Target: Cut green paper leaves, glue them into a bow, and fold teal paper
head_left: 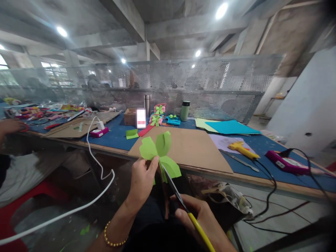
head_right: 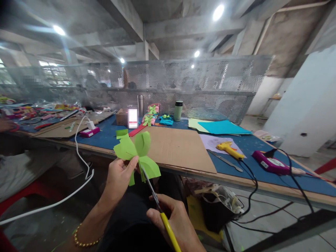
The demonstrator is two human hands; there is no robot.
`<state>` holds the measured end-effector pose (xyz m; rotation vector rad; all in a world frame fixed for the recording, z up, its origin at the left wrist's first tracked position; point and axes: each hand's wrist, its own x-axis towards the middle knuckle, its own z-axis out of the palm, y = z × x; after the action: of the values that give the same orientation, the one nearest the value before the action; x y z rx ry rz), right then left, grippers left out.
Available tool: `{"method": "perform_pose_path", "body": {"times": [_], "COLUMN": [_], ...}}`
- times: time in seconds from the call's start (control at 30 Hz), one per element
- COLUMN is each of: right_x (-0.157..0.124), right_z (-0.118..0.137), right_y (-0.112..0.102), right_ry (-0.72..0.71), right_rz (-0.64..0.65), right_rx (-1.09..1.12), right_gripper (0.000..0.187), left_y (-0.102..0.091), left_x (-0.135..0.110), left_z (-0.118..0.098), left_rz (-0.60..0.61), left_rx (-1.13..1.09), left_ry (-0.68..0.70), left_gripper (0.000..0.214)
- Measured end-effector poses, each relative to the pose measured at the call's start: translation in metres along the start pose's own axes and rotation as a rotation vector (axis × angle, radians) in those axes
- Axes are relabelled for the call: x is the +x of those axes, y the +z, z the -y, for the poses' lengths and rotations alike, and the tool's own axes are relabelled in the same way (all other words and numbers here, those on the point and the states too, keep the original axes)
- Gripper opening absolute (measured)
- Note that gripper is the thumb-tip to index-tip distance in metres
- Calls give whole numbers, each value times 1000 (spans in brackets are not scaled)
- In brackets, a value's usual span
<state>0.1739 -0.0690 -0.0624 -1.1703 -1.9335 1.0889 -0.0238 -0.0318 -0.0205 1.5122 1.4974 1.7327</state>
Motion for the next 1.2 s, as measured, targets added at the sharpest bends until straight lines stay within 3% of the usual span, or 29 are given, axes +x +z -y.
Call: {"method": "perform_pose_path", "body": {"times": [0.57, 1.2], "right_x": [1, 2], "right_z": [-5, -7], "right_y": [5, 0], "right_ry": [-25, -4], "right_rz": [-20, -37], "right_rx": [74, -14], "right_gripper": [74, 68], "left_y": [5, 6], "left_x": [-2, -3], "left_z": [10, 12], "left_rz": [63, 78], "left_rx": [-157, -102], "left_ry": [-71, -79], "left_gripper": [33, 36]}}
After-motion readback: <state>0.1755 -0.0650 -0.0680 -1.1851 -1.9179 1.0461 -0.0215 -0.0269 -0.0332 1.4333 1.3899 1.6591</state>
